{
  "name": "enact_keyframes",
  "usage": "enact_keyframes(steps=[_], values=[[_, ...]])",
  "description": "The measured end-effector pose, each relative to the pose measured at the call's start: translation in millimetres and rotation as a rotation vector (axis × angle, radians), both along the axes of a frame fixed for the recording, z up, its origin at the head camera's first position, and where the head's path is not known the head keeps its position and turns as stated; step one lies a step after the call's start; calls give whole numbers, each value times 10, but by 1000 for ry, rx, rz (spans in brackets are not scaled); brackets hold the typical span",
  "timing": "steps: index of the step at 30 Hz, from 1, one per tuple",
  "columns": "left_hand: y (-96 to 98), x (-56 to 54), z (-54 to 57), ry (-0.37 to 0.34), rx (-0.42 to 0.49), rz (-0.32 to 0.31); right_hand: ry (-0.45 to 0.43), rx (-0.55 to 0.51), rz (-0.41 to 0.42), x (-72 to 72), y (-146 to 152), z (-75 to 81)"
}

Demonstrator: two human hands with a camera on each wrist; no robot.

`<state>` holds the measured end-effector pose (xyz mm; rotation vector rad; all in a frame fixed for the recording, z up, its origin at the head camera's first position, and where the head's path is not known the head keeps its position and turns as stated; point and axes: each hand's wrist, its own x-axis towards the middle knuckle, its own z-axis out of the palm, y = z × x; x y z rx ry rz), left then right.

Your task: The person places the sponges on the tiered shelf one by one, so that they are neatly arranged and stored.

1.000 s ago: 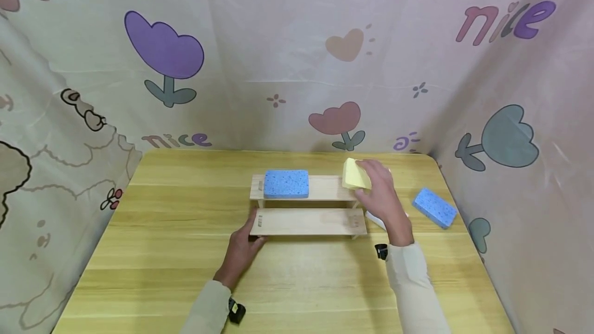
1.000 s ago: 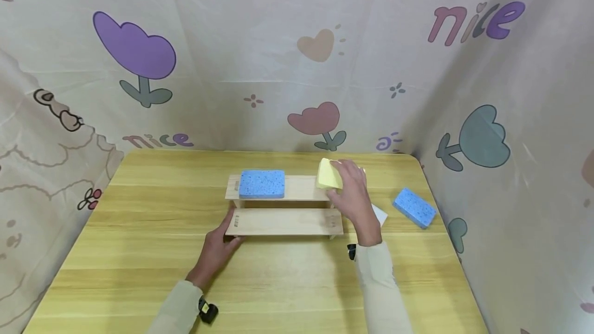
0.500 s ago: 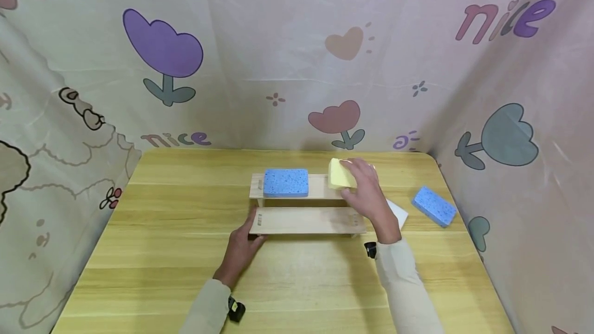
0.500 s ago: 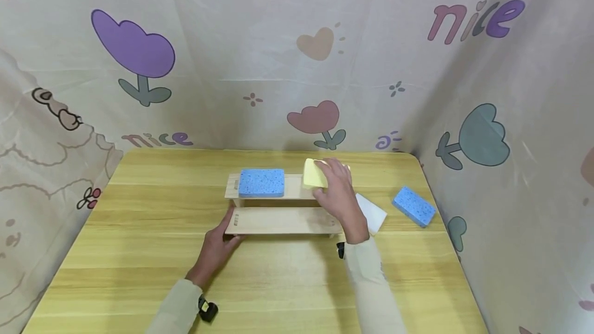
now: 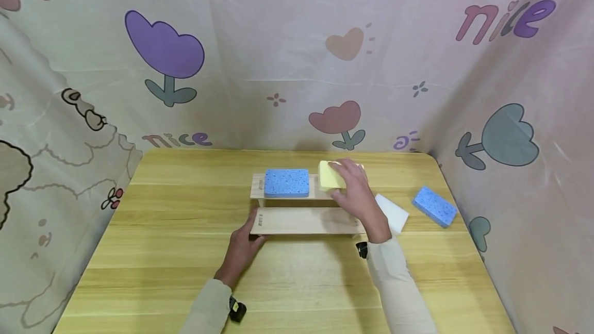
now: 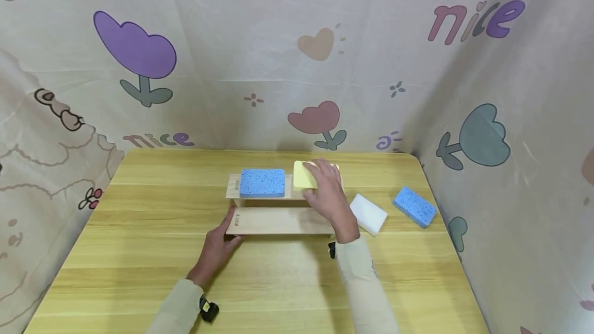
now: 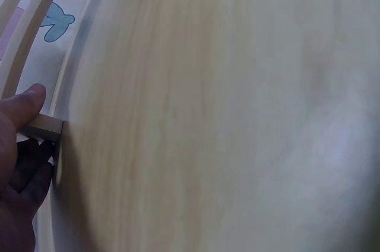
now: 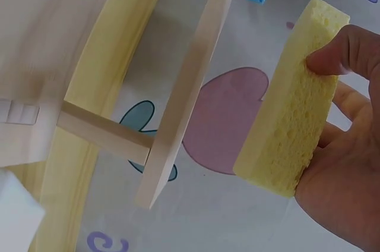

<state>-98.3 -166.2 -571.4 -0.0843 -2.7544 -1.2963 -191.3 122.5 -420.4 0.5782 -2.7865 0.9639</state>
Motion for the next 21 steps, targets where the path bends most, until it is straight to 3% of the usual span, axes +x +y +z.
enact_keyframes(steps=[21], values=[[-2, 2, -18, 7, -14, 6, -59, 49, 20, -13, -127, -151]])
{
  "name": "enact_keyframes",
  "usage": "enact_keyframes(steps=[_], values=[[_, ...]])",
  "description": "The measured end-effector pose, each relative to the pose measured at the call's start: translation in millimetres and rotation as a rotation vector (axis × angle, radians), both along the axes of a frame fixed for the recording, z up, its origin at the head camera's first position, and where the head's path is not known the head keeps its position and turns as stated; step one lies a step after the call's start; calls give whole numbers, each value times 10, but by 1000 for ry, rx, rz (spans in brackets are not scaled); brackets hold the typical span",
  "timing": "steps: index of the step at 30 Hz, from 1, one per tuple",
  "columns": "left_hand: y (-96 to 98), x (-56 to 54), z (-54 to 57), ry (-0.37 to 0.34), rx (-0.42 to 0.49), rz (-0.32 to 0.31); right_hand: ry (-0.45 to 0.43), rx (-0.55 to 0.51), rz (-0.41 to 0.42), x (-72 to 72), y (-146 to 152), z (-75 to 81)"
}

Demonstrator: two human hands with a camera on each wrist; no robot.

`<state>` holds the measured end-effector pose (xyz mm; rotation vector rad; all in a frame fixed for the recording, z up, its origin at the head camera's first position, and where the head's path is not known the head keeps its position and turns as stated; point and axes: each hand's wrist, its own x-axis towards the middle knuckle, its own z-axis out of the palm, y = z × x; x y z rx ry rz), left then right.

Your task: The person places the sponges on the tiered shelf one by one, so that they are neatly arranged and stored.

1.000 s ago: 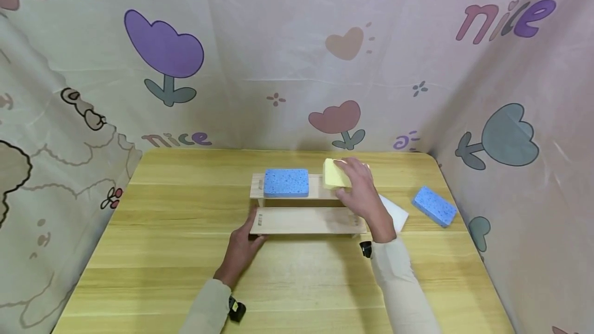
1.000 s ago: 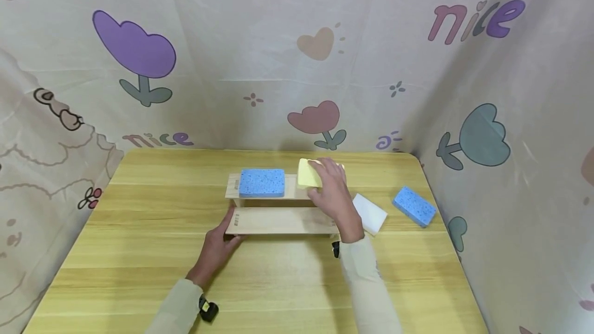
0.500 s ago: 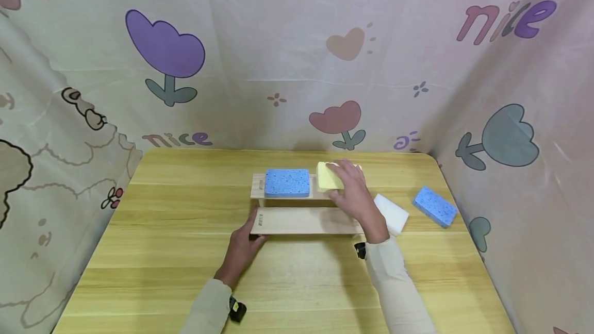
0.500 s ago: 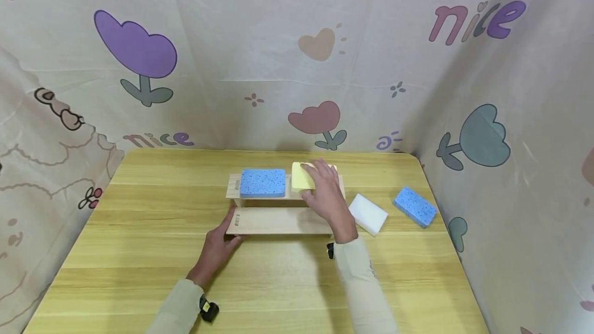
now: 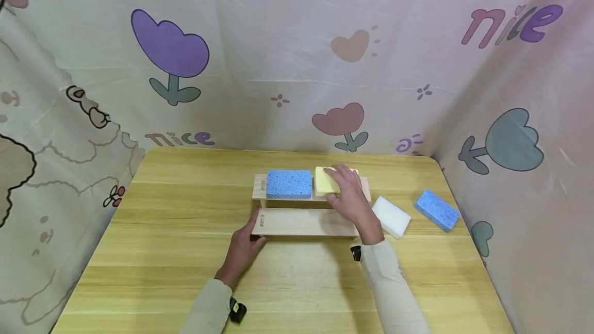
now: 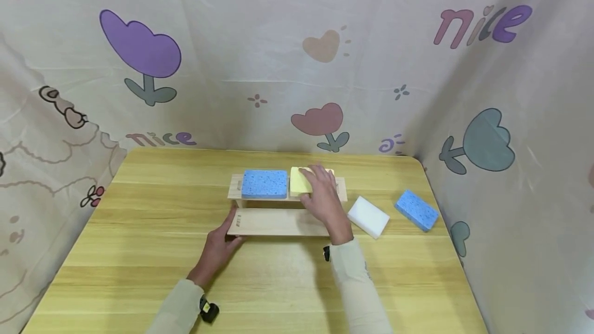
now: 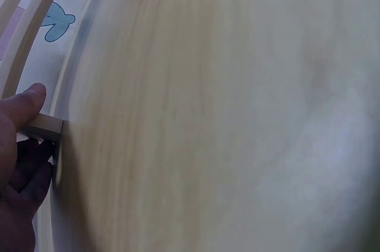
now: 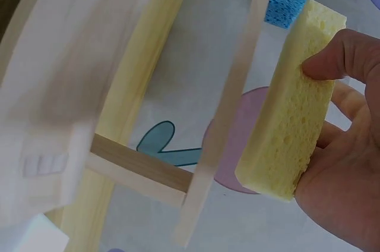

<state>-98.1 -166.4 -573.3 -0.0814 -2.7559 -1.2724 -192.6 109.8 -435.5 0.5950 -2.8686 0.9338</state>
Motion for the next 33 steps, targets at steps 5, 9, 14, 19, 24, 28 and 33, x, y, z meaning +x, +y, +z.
enact_keyframes(steps=[5, 9, 14, 19, 24, 28, 33], values=[[7, 4, 19, 4, 6, -8, -23, 11, -7, 9, -3, -40], [5, 3, 23, 5, 8, -9, -21, 15, -13, 9, -4, -73], [-1, 1, 18, -3, 7, -4, -16, 25, -10, 0, -17, -103], [-2, -1, 10, -5, 8, -5, -11, 45, -16, -3, -16, -137], [-6, 5, -2, 4, 18, -12, -8, 56, -16, 2, -15, -164], [-8, 9, -13, 15, 12, -11, -18, 55, -14, 14, -16, -157], [-15, 3, -33, 30, -3, -14, -19, 65, -12, 8, -12, -154]])
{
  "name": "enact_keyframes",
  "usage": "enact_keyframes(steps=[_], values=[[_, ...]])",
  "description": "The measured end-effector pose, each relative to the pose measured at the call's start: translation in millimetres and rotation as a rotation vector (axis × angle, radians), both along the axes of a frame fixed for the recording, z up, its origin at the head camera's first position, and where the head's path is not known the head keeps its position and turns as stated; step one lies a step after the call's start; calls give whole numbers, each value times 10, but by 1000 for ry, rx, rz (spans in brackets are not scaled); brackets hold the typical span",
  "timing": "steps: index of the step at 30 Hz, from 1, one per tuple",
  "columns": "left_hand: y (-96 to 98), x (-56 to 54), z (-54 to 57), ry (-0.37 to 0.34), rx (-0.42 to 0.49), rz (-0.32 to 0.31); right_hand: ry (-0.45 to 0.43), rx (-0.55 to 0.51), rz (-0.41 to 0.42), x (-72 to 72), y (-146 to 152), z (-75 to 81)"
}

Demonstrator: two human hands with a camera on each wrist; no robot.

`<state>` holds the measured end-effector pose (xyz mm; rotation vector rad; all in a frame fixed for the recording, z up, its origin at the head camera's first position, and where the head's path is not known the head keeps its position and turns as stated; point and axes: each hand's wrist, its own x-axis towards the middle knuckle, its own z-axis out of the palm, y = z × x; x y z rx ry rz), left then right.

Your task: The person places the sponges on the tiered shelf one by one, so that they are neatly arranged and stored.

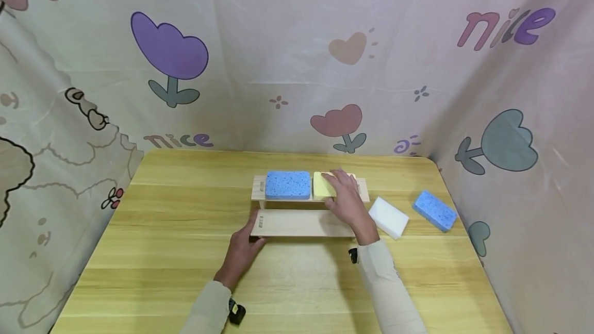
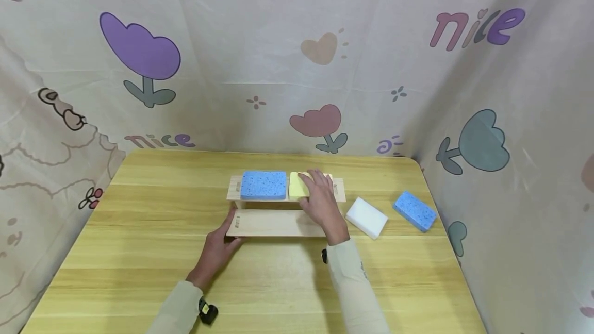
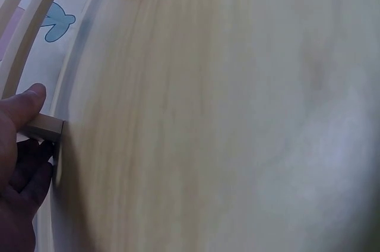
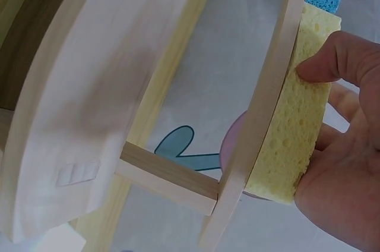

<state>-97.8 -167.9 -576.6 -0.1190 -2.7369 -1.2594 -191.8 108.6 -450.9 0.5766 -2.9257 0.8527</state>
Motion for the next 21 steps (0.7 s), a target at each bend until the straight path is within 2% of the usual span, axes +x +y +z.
enact_keyframes(steps=[7, 14, 21], values=[[5, 2, 10, 11, -1, 6, -22, 13, -4, -12, -1, -4], [1, 4, 25, -22, -6, 2, -19, 47, 2, -3, -5, 24], [-1, 4, 22, -20, -21, -3, -86, 79, 43, -8, 24, 75]])
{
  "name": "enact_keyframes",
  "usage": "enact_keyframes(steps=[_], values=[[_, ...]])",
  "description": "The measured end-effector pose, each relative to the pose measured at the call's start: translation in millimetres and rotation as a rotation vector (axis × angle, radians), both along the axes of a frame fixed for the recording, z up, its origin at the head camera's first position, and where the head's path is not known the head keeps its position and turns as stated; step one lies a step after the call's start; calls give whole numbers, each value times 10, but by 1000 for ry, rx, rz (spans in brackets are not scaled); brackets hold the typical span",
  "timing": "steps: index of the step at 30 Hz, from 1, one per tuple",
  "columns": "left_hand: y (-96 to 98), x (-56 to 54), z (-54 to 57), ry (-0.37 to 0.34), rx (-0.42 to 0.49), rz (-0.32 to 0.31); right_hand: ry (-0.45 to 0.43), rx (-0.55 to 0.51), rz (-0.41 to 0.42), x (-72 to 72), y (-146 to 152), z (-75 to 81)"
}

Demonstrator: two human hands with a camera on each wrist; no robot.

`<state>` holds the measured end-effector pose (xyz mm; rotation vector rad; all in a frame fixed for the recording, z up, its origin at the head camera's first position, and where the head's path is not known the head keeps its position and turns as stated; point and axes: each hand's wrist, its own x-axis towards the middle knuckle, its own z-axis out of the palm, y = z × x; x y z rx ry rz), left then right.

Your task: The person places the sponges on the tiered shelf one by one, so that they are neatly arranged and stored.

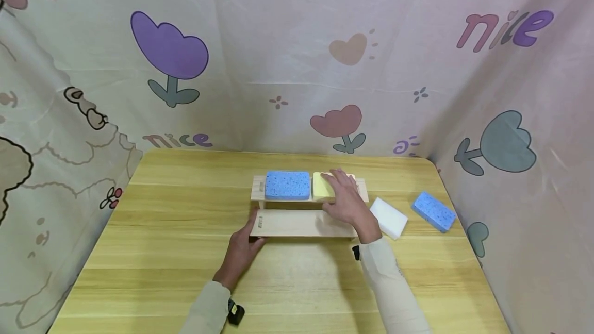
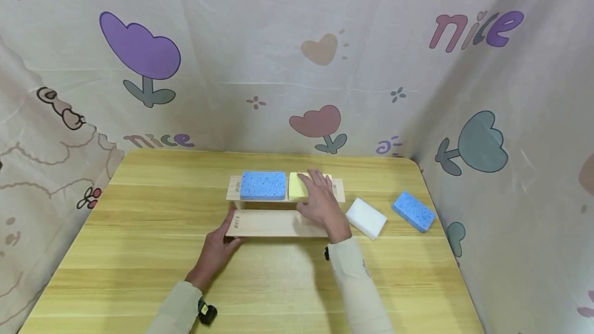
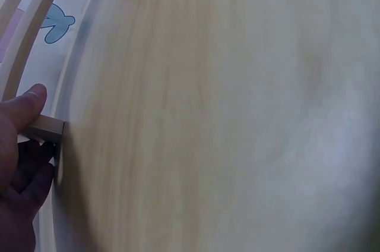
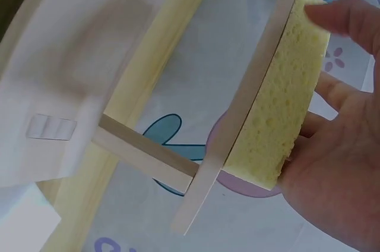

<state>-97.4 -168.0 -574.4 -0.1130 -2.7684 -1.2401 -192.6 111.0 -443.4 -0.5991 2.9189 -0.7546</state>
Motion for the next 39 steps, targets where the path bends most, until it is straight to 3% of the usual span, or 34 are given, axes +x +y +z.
enact_keyframes(steps=[18, 31, 39], values=[[-4, 26, 23, -20, 35, -1, -17, -9, 17, -65, 17, 163], [5, 15, 17, 0, 34, -1, 109, -113, -11, -13, 252, 445], [3, 0, -3, 8, 36, 2, 175, -126, -42, 33, 397, 517]])
